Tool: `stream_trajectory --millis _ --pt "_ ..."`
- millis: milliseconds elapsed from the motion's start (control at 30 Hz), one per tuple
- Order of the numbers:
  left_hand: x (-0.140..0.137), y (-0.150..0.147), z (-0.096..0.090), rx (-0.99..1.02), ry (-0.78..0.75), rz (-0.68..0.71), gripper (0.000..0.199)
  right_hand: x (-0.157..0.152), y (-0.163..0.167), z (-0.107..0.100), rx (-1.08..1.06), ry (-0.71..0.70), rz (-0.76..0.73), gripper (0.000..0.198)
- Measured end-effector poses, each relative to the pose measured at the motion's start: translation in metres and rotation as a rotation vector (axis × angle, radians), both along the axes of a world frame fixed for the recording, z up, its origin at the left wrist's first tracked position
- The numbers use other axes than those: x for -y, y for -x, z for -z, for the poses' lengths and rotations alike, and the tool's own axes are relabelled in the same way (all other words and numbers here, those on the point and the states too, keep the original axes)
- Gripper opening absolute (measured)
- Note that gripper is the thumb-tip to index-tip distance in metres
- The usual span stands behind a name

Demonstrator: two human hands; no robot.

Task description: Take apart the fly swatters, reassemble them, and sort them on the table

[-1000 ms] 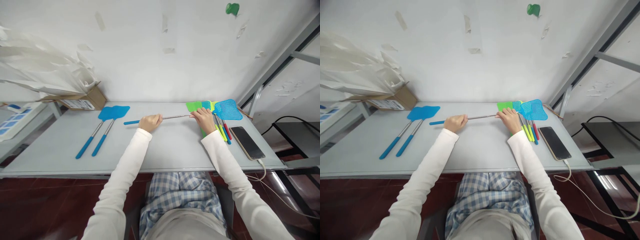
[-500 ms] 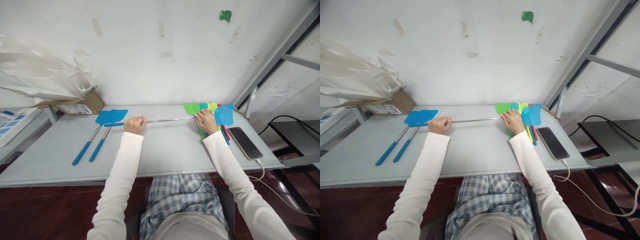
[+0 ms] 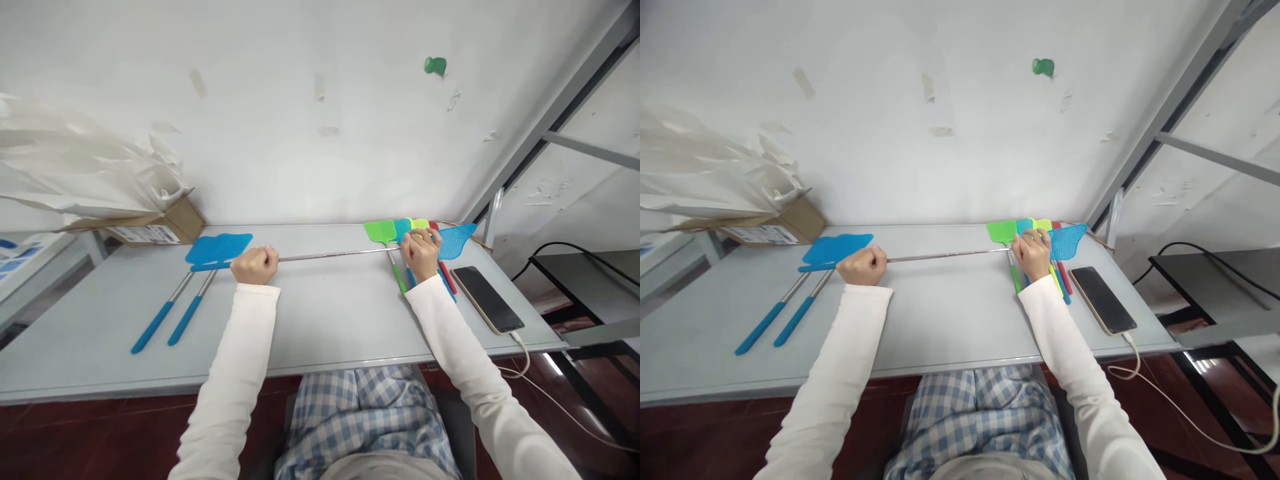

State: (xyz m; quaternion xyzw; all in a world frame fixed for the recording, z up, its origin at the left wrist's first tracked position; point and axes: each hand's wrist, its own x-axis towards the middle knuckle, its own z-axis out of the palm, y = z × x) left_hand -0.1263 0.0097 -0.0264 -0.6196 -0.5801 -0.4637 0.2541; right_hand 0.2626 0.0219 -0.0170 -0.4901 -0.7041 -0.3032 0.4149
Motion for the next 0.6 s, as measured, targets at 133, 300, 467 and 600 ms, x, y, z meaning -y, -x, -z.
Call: stream_trajectory --millis 133,300,467,600 --pt "-0.001 -0.008 0.0 0.05 0.029 -0.03 0.045 -0.006 0.004 0.005 0.014 -0.055 0.035 0.052" --pt "0.002 -0.039 0.001 0.078 0.161 -0.01 0.046 0.0 0.032 0.004 0.011 -0.057 -0.028 0.054" --pt "0.009 -0.075 0.004 0.085 0.233 0.038 0.048 0.014 0.059 0.005 0.076 -0.055 -0.025 0.053" --pt "0.011 -0.077 0.005 0.084 0.234 0.042 0.048 0.015 0.055 0.005 0.147 -0.032 -0.019 0.052"
